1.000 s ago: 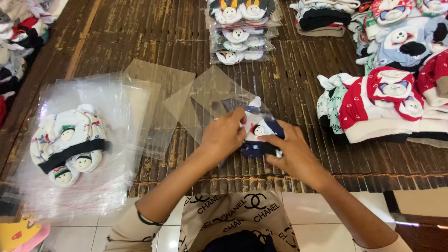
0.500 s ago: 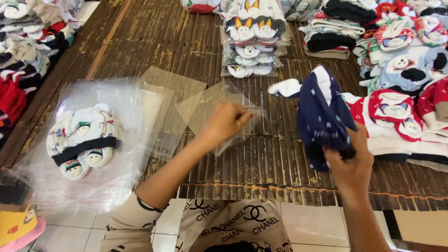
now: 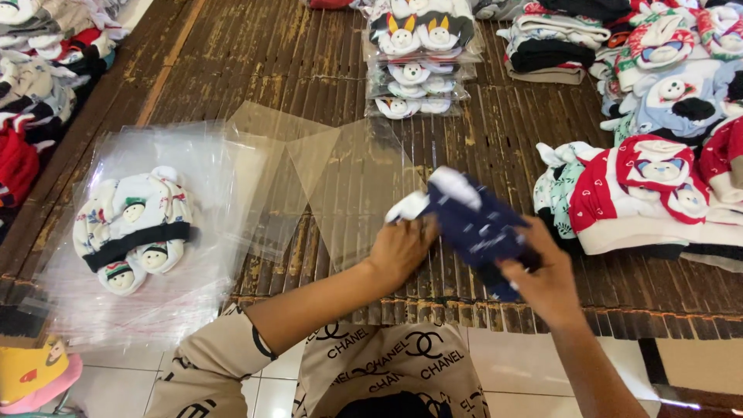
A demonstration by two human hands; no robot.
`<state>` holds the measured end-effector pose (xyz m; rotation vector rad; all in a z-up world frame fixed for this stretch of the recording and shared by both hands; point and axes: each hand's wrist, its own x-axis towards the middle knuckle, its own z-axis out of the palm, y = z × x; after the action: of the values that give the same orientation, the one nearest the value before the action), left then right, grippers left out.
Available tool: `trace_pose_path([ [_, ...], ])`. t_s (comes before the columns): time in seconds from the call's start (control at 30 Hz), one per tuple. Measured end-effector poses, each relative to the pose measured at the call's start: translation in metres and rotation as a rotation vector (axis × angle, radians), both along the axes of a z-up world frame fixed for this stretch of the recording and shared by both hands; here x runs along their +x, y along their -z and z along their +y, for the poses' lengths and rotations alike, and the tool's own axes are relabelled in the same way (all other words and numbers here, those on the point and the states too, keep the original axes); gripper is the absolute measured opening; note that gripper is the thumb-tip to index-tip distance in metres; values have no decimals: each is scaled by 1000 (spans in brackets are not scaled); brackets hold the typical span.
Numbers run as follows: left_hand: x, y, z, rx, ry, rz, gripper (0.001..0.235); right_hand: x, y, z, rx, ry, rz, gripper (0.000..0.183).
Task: Packaging small knitted hats and socks into plastic bags and stacking them
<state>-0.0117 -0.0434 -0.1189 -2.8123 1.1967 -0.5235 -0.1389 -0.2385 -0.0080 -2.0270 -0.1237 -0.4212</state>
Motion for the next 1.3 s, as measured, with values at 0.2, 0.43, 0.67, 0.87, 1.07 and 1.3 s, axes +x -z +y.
trace_pose_path([
  [0.2, 6, -66, 17, -61, 81, 71, 20, 7, -2, -7, 293, 220, -45, 46],
  [0.43, 79, -32, 33, -906, 250, 1296, 41, 17, 14, 18, -59, 53, -196, 47],
  [0.67, 72, -16, 45, -1201, 8, 1328, 25, 21, 13, 33, -188, -204, -11, 51],
  [0.87, 55, -87, 65, -740, 150, 490, 32, 28, -20, 35, -417, -271, 194, 43],
  [1.07, 26, -132, 66, -145, -66, 117, 37, 33, -48, 48, -610, -332, 297, 43],
  [1.3, 46, -128, 66, -164, 23, 376, 39, 34, -20, 48, -803, -408, -72, 48],
])
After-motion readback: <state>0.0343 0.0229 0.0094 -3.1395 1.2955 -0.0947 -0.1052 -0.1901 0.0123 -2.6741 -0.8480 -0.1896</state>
